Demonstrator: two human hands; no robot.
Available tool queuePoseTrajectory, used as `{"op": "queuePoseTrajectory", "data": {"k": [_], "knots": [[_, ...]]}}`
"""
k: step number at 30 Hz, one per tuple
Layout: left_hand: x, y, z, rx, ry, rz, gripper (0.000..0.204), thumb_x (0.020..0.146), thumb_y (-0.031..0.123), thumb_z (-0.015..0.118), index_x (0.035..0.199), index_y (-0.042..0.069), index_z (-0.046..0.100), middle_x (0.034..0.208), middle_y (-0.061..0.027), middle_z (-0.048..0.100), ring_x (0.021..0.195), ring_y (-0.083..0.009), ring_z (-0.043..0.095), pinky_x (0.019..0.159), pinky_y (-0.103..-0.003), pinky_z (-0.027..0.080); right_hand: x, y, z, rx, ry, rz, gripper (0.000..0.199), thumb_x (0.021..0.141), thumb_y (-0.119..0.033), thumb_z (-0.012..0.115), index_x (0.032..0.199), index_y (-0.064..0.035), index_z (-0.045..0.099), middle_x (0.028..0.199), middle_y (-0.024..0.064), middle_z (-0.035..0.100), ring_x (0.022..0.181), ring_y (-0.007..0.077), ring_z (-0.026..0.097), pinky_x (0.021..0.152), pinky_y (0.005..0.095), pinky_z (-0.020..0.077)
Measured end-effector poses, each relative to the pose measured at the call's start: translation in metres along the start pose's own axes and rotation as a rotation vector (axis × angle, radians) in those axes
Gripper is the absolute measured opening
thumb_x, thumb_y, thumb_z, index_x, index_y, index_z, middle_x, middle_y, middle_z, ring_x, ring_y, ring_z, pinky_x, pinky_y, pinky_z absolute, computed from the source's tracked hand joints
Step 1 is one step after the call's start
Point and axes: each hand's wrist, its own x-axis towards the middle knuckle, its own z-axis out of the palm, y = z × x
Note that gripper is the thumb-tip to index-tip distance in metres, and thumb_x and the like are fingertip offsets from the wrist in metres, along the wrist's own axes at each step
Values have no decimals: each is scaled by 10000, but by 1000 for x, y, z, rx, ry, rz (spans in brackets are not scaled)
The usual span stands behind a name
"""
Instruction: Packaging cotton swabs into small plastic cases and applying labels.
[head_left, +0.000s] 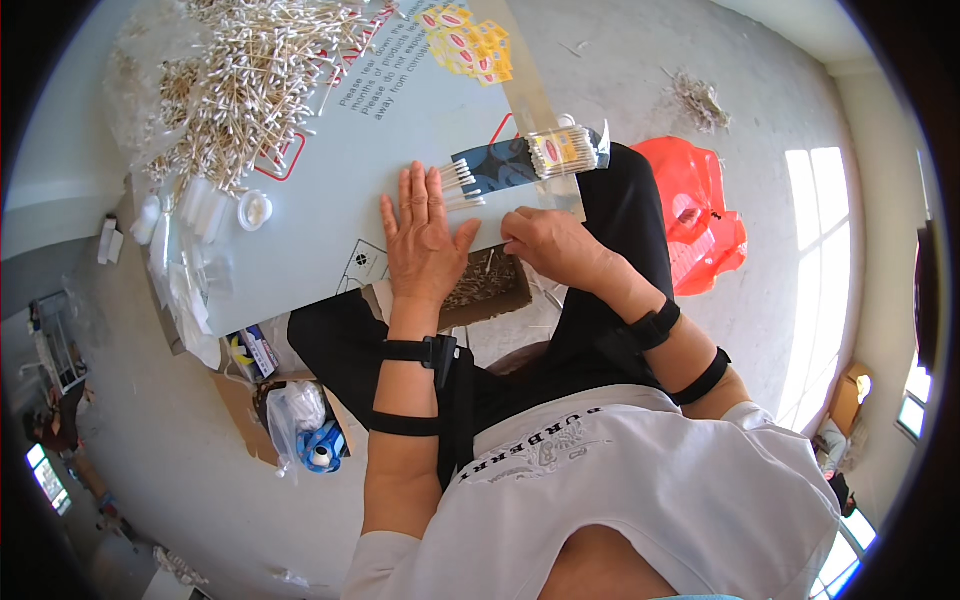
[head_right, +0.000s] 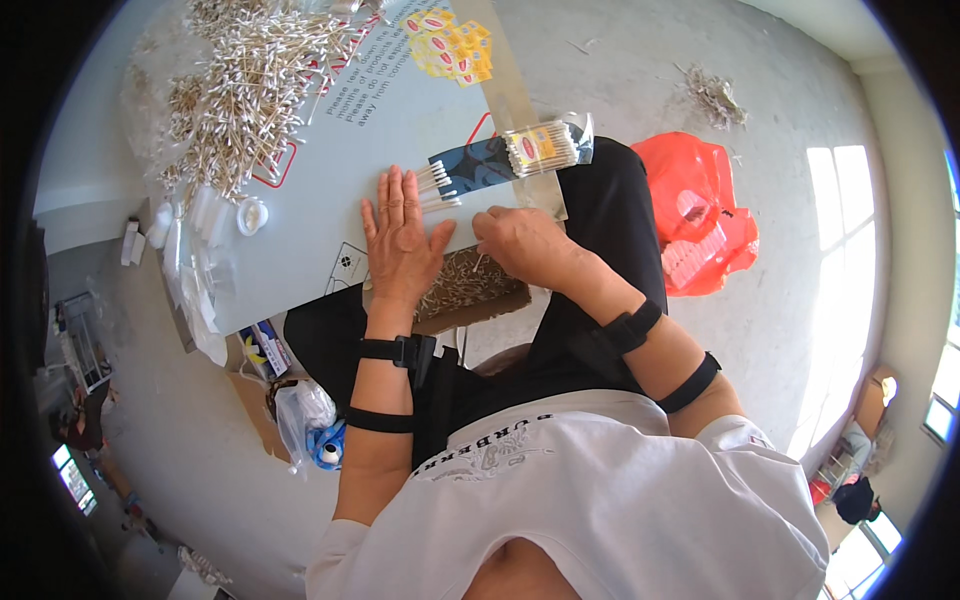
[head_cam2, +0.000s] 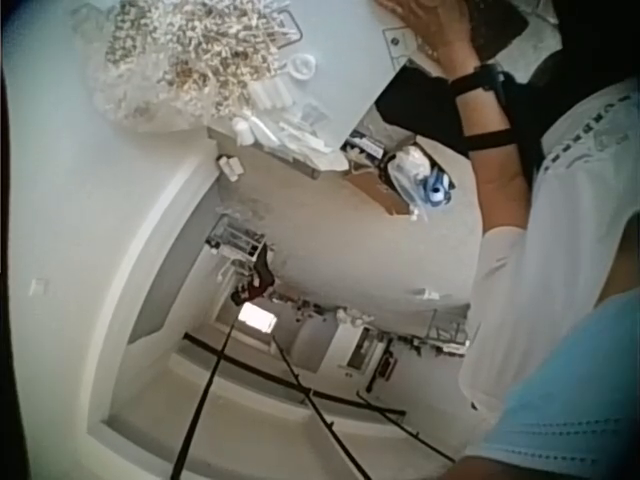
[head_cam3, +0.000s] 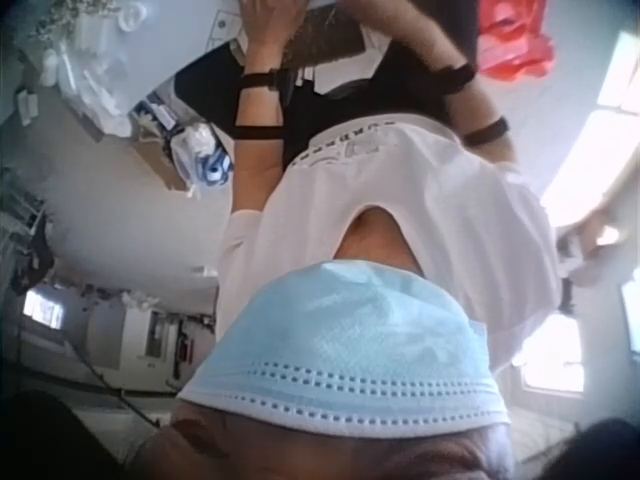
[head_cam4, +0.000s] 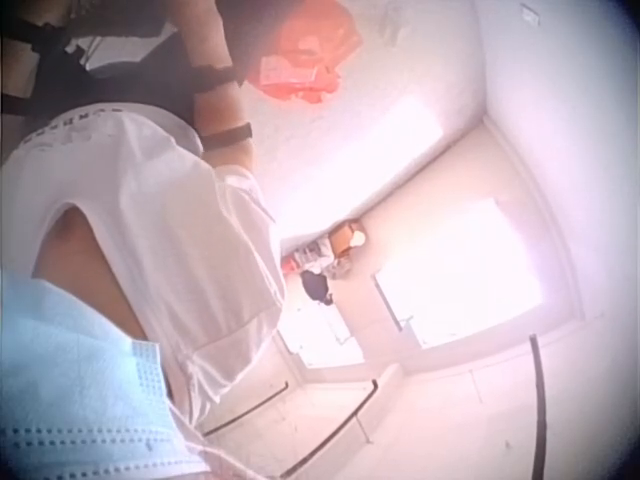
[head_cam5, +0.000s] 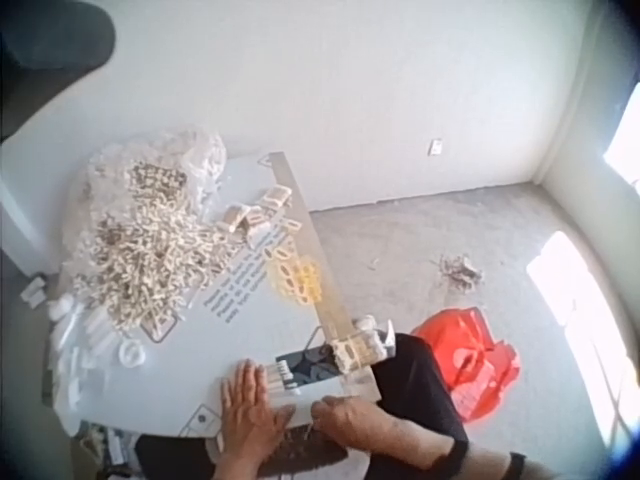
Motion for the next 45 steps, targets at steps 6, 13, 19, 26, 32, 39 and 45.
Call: {"op": "queuePoseTrajectory", "data": {"k": [6,13,19,26,32,39,45], "knots": [[-2,-2,2,2,1,-3,749,914,427,568,1474,7,301,1558,-158,264,1456,-293,221,1179,-514,133,62,6,-3,171,274,103,97,837,-87,648,842,-7,593,805,155,648,764,362,626,660,408,494],[-2,-3,0,-18,-34,-21,760,911,413,574,1487,18,275,1562,-147,252,1455,-293,217,1172,-524,137,200,19,-4,230,438,152,110,823,-85,644,914,-25,654,826,168,663,772,325,644,712,391,506],[0,-1,0,4,-70,-1,738,911,467,554,1401,-60,390,1533,-198,293,1448,-326,227,1166,-531,149,277,7,6,-118,381,-208,109,811,-86,627,900,-108,685,958,96,618,931,272,635,786,386,518],[1,0,1,-27,-61,-8,752,909,462,559,1440,-26,346,1536,-184,293,1442,-326,239,1164,-532,148,293,-2,8,-456,386,-562,58,754,-51,632,804,-82,632,936,79,582,929,271,601,760,380,503],[1,-1,0,-28,-53,-28,795,898,446,583,1486,11,271,1570,-139,230,1452,-300,222,1164,-524,150,200,17,-1,-409,107,-313,62,722,-32,639,775,-54,616,839,106,587,834,313,614,668,406,506],[-1,-8,4,-206,131,-19,725,934,360,558,1481,-9,259,1562,-200,196,1444,-352,212,1164,-485,184,134,23,0,-72,158,-241,52,782,-33,634,833,-39,627,893,112,581,865,314,605,725,388,504],[26,-17,9,-854,435,-161,547,1016,245,442,1474,-7,281,1529,-205,269,1415,-328,284,1149,-425,250,98,17,44,646,706,41,268,972,-32,483,1221,13,571,1304,127,540,1197,197,517,1015,284,394]]}}
